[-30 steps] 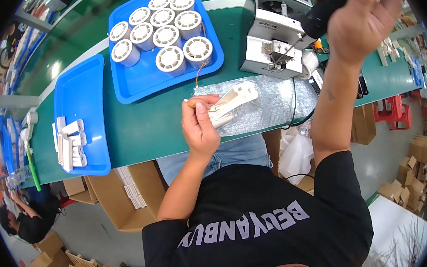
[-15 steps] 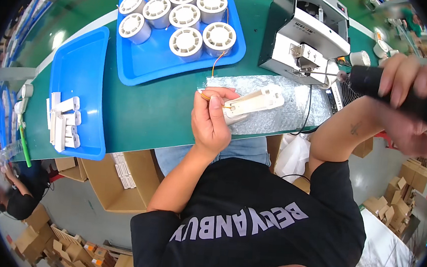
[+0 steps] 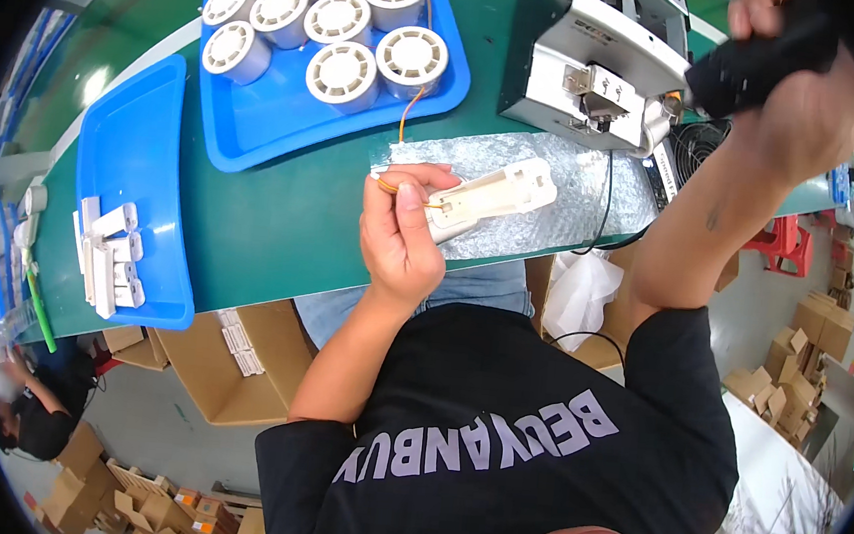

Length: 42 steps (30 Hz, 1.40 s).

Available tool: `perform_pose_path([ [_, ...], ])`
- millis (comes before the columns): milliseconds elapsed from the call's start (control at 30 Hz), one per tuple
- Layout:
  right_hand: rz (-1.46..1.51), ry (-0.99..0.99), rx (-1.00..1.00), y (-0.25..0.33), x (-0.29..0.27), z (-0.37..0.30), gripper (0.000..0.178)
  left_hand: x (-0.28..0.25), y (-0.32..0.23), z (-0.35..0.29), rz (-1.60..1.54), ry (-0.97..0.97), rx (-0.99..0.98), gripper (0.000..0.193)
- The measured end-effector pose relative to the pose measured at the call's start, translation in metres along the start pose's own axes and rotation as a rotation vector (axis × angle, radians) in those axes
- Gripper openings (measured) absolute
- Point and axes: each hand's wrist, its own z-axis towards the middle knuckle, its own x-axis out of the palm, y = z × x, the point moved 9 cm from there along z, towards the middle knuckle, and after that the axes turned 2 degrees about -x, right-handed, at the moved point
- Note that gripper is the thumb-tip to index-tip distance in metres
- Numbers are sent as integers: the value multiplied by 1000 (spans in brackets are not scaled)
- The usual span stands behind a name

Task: Assembling electronic components using an electric screwdriver at a factory workbench.

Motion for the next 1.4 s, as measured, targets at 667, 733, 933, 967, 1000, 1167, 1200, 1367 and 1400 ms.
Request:
perform_pose_path([
  [667,1323,437,307,20,10,-51,58,8,-4,-2,201,75,11,21],
  [733,1328,445,315,20,11,-52,58,3,-6,-3,114,-7,65,16],
  [933,1348,468,323,31,44,-62,58,8,-7,-3,142,16,36,15],
  [967,1354,474,322,34,43,-63,58,7,-6,-2,143,15,36,15],
  [1000,1362,482,320,41,43,-65,58,8,-7,-2,171,22,53,18],
  [1167,1395,520,298,34,10,-51,59,7,-10,-2,234,25,80,22],
  [1200,1384,517,287,47,28,-57,59,10,-8,-3,188,5,79,17],
  [1367,1319,528,190,68,29,-44,60,9,-13,1,198,26,98,14],
  [1400,1308,534,175,71,26,-42,60,6,-14,-2,191,-4,85,15],
])
